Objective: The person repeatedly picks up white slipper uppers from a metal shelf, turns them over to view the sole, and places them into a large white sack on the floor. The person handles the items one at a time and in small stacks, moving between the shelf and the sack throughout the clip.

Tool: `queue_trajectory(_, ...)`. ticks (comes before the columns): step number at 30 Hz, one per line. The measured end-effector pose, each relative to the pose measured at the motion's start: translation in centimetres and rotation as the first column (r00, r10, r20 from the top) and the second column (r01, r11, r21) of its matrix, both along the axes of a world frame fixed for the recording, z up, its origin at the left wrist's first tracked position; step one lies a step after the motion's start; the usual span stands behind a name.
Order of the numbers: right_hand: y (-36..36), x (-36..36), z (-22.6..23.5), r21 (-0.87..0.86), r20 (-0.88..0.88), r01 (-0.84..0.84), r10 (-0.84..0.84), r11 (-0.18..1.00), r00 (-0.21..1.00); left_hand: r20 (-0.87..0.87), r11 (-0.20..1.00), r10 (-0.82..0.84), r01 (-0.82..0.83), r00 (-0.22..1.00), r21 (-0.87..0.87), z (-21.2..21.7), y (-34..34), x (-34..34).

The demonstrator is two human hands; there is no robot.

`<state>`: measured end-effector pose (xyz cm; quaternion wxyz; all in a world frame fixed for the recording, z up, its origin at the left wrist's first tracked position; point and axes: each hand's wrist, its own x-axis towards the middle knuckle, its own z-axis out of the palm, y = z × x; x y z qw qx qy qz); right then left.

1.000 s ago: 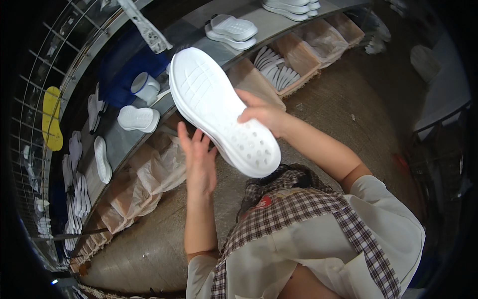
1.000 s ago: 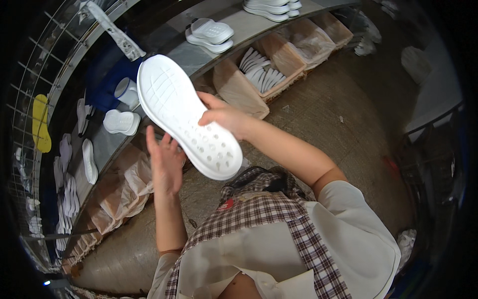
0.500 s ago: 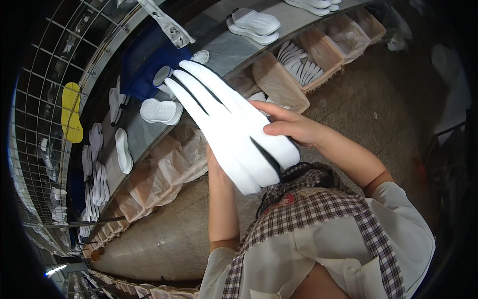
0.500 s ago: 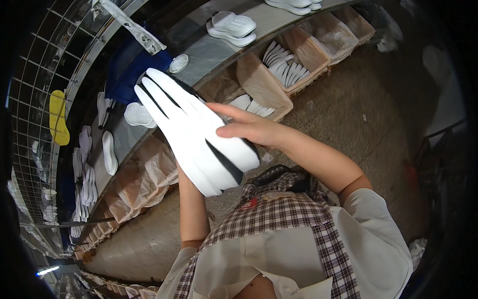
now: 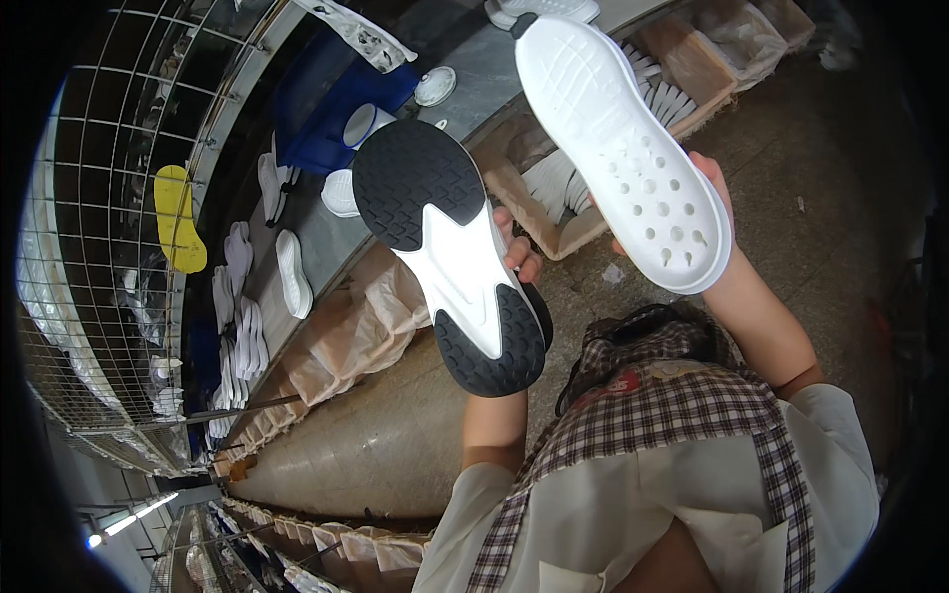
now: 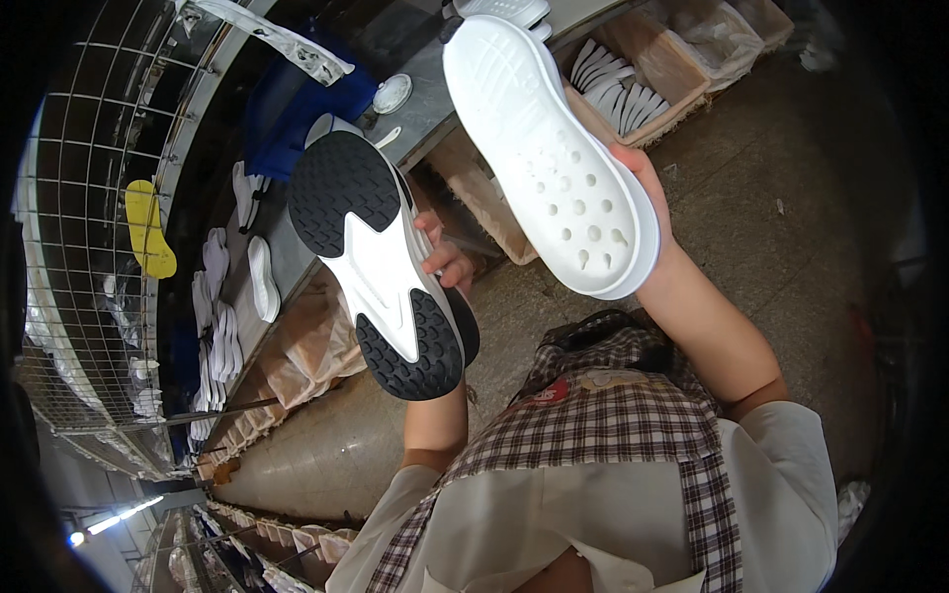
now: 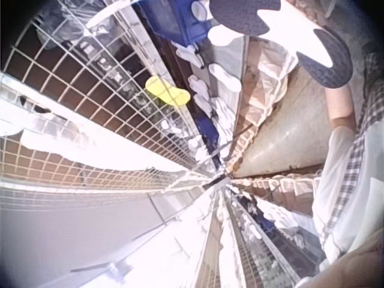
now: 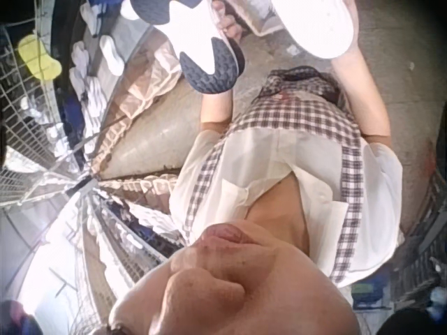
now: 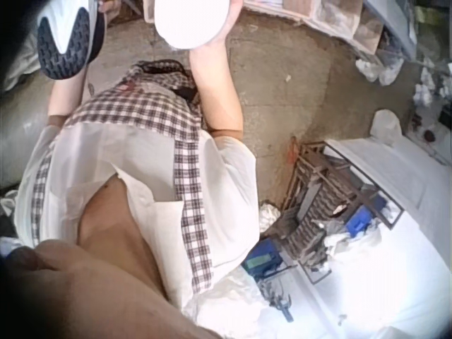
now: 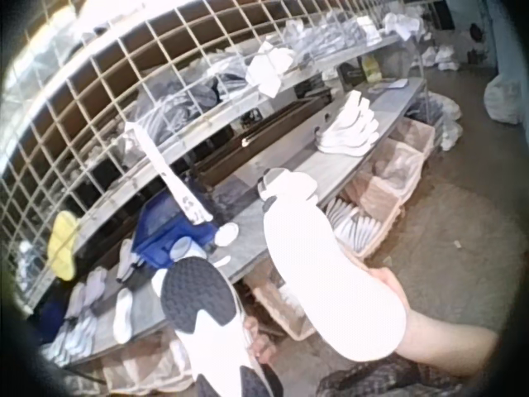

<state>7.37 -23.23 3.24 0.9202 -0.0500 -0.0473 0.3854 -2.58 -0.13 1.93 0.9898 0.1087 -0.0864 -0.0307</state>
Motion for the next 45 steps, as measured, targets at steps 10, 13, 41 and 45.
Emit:
queue_trajectory(10,0.8,-1.8,-1.3,-0.5,0.384,0.137,0.077,0.855,0.92,-0.149,0.578,0.507,-0.207,0.849,0.789,1.5,-3.9,2.3)
queue_trajectory(13,0.3,-1.5,-2.6,-0.341,0.176,-0.065,0.132,0.938,0.976,-0.368,0.767,0.427,-0.116,0.826,0.631,2.0,-3.9,3.0)
queue_trajectory(41,-2.2,-2.2,-3.0,0.004,-0.034,-0.092,0.092,0.996,0.995,-0.035,0.998,0.061,-0.06,0.998,0.02,2.4,-3.6,1.9)
queue_trajectory(45,-2.0,-2.3,-2.9,-0.008,0.027,-0.136,0.136,0.991,0.99,-0.117,0.99,0.13,-0.123,0.985,0.07,2.7,-4.0,1.5)
